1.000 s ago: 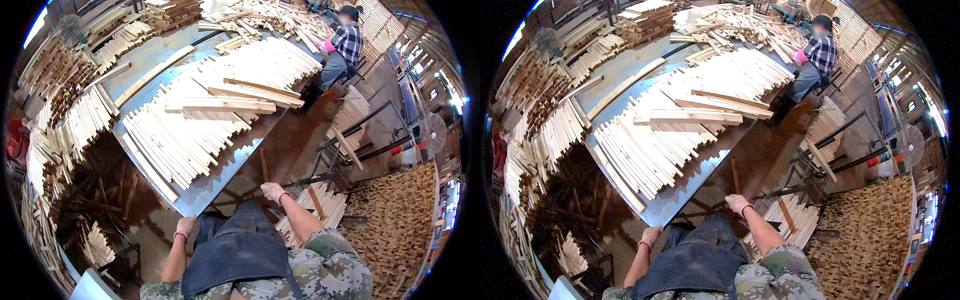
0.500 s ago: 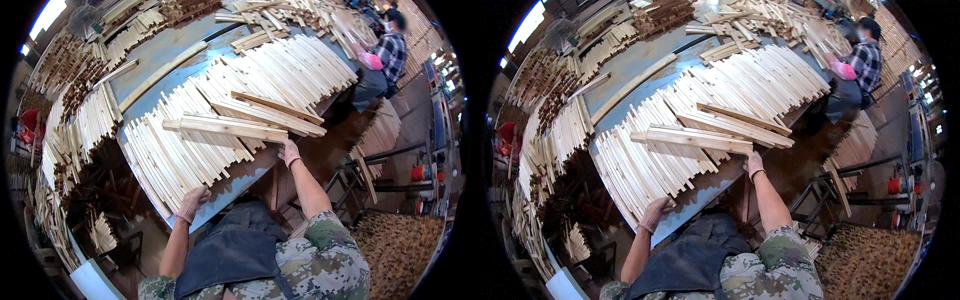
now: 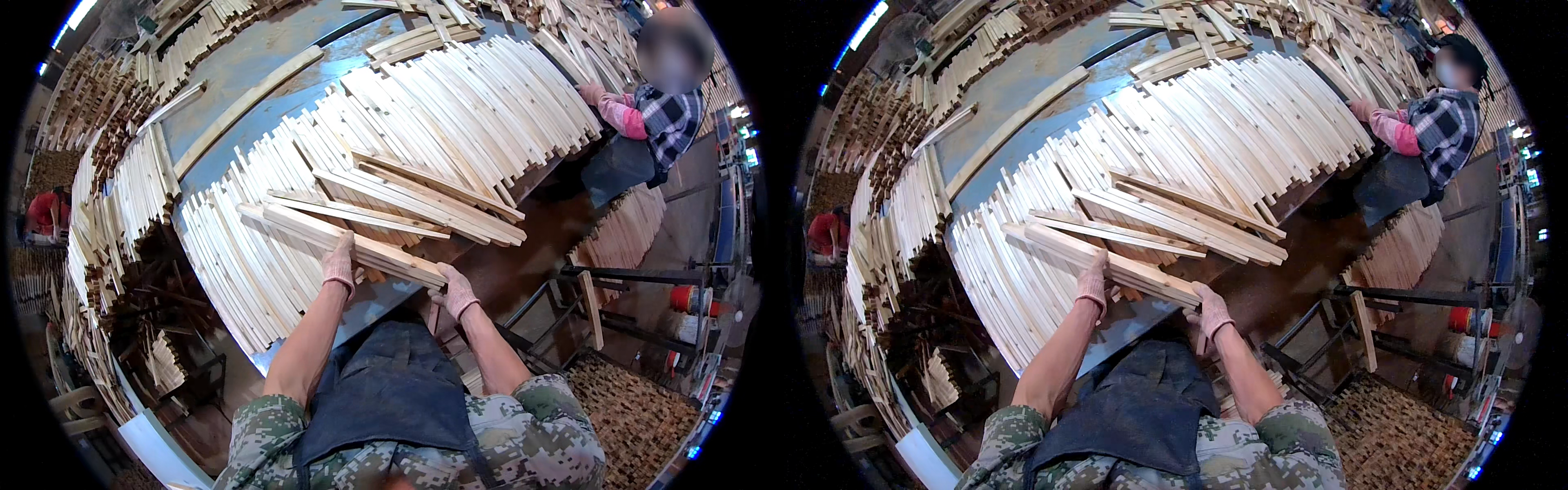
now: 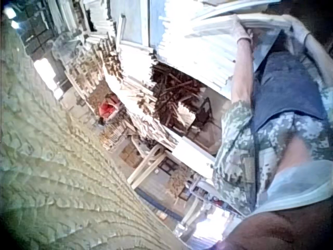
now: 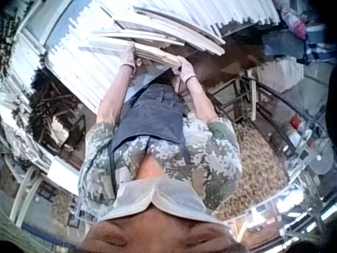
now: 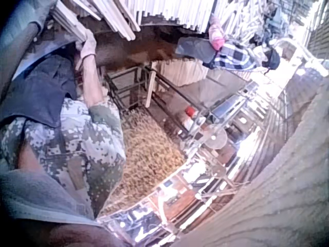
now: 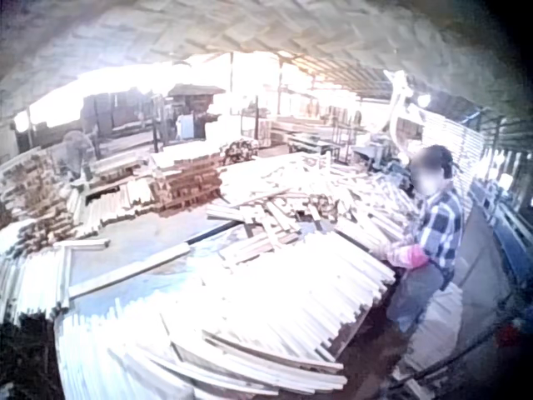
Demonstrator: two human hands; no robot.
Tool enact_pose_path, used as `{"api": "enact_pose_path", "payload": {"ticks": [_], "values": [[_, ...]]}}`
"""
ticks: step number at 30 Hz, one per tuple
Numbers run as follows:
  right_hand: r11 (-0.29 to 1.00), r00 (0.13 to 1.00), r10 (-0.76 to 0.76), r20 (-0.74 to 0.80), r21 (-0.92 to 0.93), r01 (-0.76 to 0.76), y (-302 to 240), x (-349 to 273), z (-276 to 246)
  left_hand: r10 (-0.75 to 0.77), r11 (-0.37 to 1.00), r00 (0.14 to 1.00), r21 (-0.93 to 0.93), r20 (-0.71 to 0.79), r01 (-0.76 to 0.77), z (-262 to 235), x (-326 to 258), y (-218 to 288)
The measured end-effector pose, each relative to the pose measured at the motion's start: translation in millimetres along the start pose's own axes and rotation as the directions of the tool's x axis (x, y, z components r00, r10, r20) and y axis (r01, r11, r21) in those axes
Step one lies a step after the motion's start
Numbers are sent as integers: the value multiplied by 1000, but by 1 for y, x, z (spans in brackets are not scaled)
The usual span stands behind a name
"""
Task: The person picks up bundles of wooden slats from a table and places them onto a conveyor belt. They move wood slats between work surfaces and organize them into stacks by hand.
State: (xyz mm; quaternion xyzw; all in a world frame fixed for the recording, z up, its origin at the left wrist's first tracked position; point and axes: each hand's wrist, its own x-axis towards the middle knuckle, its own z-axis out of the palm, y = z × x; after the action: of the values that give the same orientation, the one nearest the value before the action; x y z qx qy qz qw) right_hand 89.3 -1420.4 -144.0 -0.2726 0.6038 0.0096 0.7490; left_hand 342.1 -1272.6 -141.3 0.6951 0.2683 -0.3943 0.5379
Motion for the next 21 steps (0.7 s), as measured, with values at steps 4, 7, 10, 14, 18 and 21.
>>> {"api": "enact_pose_path", "payload": {"ticks": [4, 7, 10, 14, 18, 21], "values": [[996, 998, 50, -32, -66, -52, -17, -3, -15, 50, 998, 984, 57, -168, -41, 35, -10, -2], [996, 1000, -9, 11, -87, 10, -33, -13, -40, 37, 997, 985, 73, -166, -25, 43, -4, -4], [921, 867, -379, -322, -221, 321, -54, 11, -105, 90, 994, 978, 85, -187, -75, 44, -9, -2], [749, 614, -660, -432, -315, 583, -103, 50, -162, 85, 980, 963, 193, -254, -36, 50, -24, 15], [612, 530, -785, -321, -268, 744, -128, 112, -149, 118, 963, 956, 265, -269, -44, 51, 3, 5], [512, 443, -859, -259, -468, 720, -112, 117, -119, 145, 946, 944, 321, -297, -44, 52, -1, 8]]}}
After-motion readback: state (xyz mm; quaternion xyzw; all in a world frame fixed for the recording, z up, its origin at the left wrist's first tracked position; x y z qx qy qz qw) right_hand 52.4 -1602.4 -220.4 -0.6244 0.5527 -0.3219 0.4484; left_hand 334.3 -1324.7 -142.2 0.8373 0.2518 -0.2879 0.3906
